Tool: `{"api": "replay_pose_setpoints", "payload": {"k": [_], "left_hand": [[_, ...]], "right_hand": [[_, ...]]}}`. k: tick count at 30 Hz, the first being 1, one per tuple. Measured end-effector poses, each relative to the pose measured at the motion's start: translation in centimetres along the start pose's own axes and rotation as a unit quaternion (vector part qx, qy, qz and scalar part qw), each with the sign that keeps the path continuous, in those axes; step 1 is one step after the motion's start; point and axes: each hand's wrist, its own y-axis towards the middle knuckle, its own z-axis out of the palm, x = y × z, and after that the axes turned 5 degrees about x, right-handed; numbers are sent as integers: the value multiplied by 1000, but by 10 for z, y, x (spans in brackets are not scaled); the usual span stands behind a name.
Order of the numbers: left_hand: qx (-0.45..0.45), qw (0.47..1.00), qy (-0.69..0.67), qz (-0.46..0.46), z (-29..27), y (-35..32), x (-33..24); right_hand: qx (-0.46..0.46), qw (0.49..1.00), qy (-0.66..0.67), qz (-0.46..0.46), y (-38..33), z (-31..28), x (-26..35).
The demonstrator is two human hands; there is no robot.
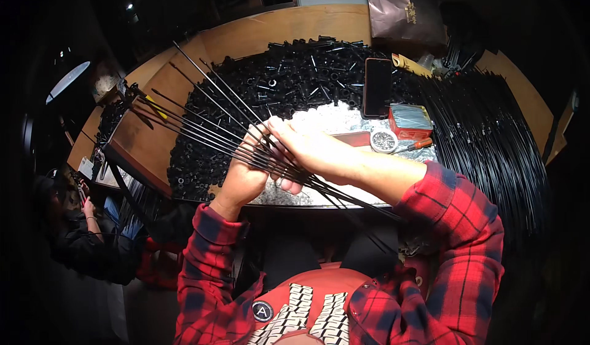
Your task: Assembling bundles of black plastic tubes into circular plastic connectors using pliers.
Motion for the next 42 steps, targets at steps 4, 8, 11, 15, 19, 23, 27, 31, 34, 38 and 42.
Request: {"api": "replay_pose_setpoints", "payload": {"k": [4, 8, 11, 15, 19, 23, 27, 31, 34, 38, 42], "left_hand": [[-73, 993, 86, -15, -20, 2, -1], [-129, 991, -29, 8, -26, 3, -6], [-105, 994, 18, 22, -25, 7, -7], [-219, 976, -18, 17, -21, 29, -11], [-56, 996, 39, -61, -15, 32, -21], [65, 994, -14, -90, -34, 63, -18], [6, 998, 34, 61, -39, 92, 1], [37, 976, 153, 152, -27, 72, 33], [104, 975, 160, 114, -12, 26, 62], [252, 923, 267, 115, -4, -27, 79], [339, 848, 407, 17, 7, -60, 69]], "right_hand": [[1, 999, -17, 35, -24, 7, 0], [19, 996, -56, 66, -49, 7, -11], [-8, 998, -19, 57, -62, 22, -13], [-6, 998, 0, 68, -77, 26, -27], [-23, 998, 3, 64, -84, 23, -24], [-43, 998, 33, 33, -79, 21, -36], [-97, 994, -29, 49, -63, 17, -64], [-111, 990, -89, 21, -46, 14, -150], [-103, 981, -165, 13, -49, 9, -214], [-80, 970, -217, 70, -51, 0, -272], [-70, 964, -245, 82, -48, -16, -316]]}}
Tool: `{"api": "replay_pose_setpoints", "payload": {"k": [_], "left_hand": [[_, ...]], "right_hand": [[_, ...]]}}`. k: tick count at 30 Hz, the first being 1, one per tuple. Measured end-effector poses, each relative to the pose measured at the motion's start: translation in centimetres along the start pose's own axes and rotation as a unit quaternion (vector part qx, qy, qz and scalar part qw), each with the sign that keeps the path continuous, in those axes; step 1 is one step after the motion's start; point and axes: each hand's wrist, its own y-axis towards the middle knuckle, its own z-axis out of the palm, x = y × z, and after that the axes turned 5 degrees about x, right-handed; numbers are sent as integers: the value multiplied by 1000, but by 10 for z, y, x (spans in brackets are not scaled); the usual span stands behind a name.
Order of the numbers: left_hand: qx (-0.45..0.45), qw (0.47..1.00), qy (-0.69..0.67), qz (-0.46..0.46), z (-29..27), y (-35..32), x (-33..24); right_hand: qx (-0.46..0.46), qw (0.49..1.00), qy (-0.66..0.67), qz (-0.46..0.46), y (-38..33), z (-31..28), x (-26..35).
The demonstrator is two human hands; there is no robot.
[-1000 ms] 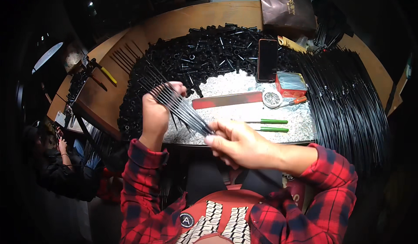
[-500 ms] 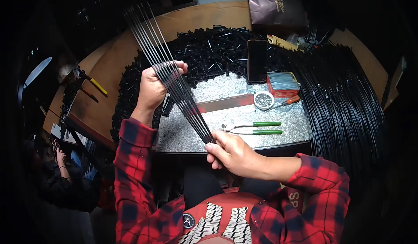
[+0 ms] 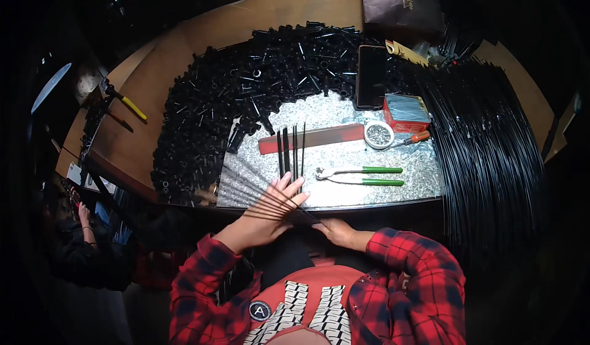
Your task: Assembling bundles of black plastic tubes into circular plastic connectors using pliers.
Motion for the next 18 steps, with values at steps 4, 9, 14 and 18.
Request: {"api": "replay_pose_setpoints", "payload": {"k": [4, 9, 14, 18], "left_hand": [[-23, 998, 51, -36, 21, -1, 10], [-90, 994, 42, -37, 43, 16, 4], [-121, 990, 70, 14, 52, 27, 3], [-136, 986, 91, -19, 45, 27, 3]], "right_hand": [[-8, 992, -129, -9, 22, 9, -59], [30, 960, -277, 33, 16, -6, -44], [176, 944, -275, 39, -20, -44, 27], [298, 907, -289, -72, -57, -114, 147]]}}
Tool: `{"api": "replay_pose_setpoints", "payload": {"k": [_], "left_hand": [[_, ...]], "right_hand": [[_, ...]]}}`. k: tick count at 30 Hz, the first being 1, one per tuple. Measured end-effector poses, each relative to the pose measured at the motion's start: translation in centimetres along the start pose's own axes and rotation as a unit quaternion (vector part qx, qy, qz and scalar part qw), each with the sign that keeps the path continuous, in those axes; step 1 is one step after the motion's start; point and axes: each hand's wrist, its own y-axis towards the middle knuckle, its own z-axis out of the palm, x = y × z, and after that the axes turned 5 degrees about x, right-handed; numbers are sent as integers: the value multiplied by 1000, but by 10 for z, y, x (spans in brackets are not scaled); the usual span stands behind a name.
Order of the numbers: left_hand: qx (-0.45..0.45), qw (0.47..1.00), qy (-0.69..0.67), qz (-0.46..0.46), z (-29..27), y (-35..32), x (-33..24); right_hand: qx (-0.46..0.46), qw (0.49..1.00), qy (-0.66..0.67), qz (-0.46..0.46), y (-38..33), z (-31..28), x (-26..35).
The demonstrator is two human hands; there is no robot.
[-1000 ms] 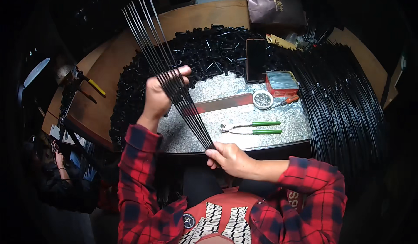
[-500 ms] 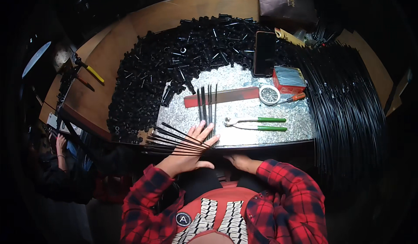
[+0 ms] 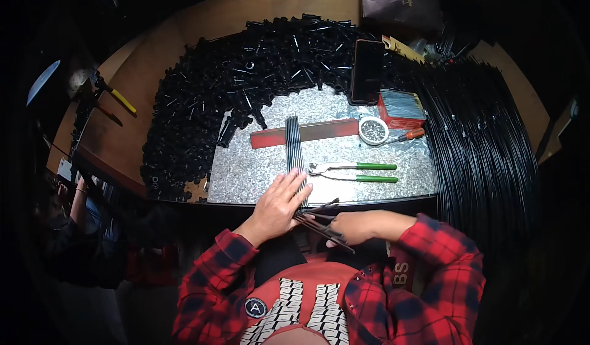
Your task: Assembling bundles of black plastic tubes into circular plastic connectors using pliers.
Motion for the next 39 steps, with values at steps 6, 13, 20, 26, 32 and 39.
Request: {"api": "replay_pose_setpoints", "payload": {"k": [6, 13, 20, 26, 32, 39], "left_hand": [[40, 997, 45, -53, -8, 4, 6], [56, 996, 37, -64, -7, 15, 4], [64, 992, 72, -80, -10, 8, 6], [79, 994, 31, -63, -15, 12, 10], [77, 993, 42, -73, -13, 11, 10], [67, 994, 44, -69, -7, 12, 12]], "right_hand": [[-148, 980, 107, 80, -42, -85, -27], [-434, 788, -257, 354, -92, -123, -169], [-397, 782, -305, 372, -91, -113, -208], [-402, 770, -350, 350, -98, -105, -207], [-368, 803, -325, 337, -103, -111, -201], [-400, 780, -341, 341, -110, -107, -201]]}}
